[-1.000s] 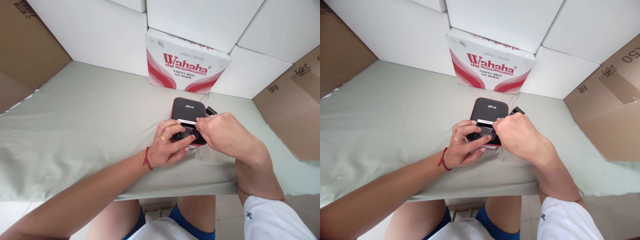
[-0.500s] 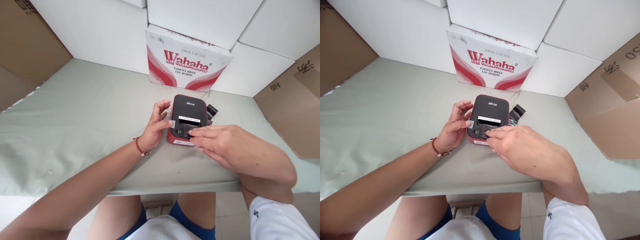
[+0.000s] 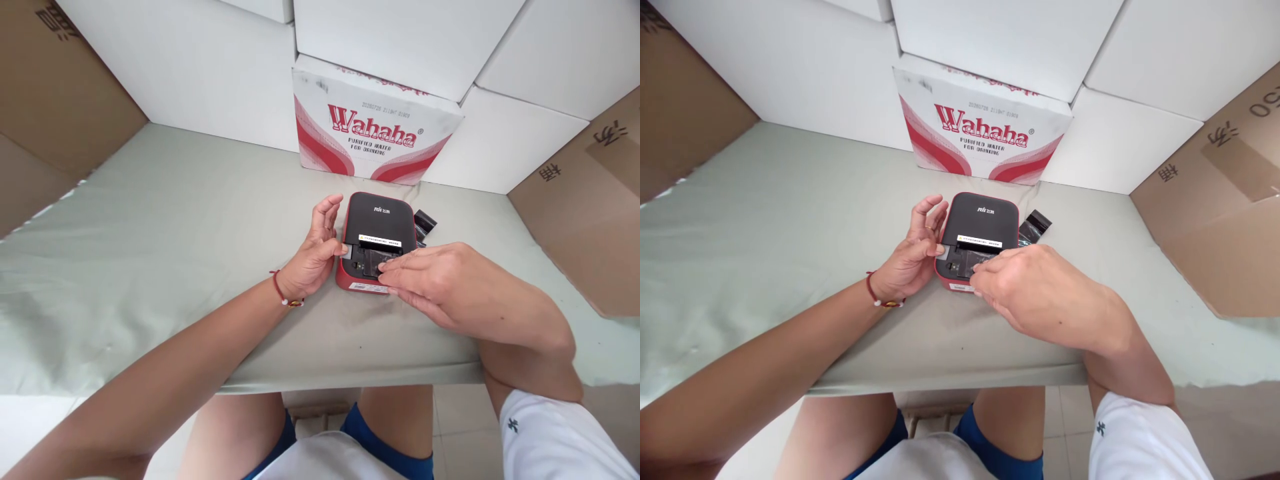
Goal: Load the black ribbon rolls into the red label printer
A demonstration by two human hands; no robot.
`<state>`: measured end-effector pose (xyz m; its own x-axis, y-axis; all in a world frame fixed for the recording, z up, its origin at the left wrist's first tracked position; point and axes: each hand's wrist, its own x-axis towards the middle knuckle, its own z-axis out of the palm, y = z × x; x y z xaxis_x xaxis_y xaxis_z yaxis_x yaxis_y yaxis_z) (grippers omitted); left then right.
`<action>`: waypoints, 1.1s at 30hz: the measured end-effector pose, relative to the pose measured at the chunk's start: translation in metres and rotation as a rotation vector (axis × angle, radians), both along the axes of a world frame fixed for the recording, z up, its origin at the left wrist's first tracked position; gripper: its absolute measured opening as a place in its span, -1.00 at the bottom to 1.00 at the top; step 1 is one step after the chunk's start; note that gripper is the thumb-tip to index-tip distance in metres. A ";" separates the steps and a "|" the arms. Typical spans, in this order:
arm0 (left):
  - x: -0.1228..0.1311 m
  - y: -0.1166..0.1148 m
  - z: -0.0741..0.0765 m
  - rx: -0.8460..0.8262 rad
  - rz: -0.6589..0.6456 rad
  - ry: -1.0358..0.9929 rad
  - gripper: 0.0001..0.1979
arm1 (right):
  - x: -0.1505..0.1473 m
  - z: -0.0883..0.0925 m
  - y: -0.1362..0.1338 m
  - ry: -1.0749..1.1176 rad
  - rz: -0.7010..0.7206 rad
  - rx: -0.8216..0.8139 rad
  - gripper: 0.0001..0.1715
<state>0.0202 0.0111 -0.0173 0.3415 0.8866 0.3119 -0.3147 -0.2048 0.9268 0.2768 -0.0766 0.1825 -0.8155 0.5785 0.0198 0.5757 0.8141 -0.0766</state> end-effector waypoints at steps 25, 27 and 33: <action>0.007 0.002 -0.015 0.010 -0.027 -0.032 -0.19 | -0.003 -0.020 0.061 0.461 -0.439 -0.503 -0.49; 0.005 0.002 -0.015 0.030 -0.021 -0.014 -0.20 | -0.001 -0.013 0.055 0.575 -0.500 -0.397 -0.50; 0.002 -0.003 -0.007 0.021 -0.018 -0.020 -0.24 | 0.035 0.022 0.036 0.861 -0.673 -0.017 -0.80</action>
<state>0.0226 0.0081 -0.0246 0.3513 0.8734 0.3372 -0.3370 -0.2180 0.9159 0.3121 -0.0403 0.2040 -0.0490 0.9061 0.4202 0.6507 0.3481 -0.6749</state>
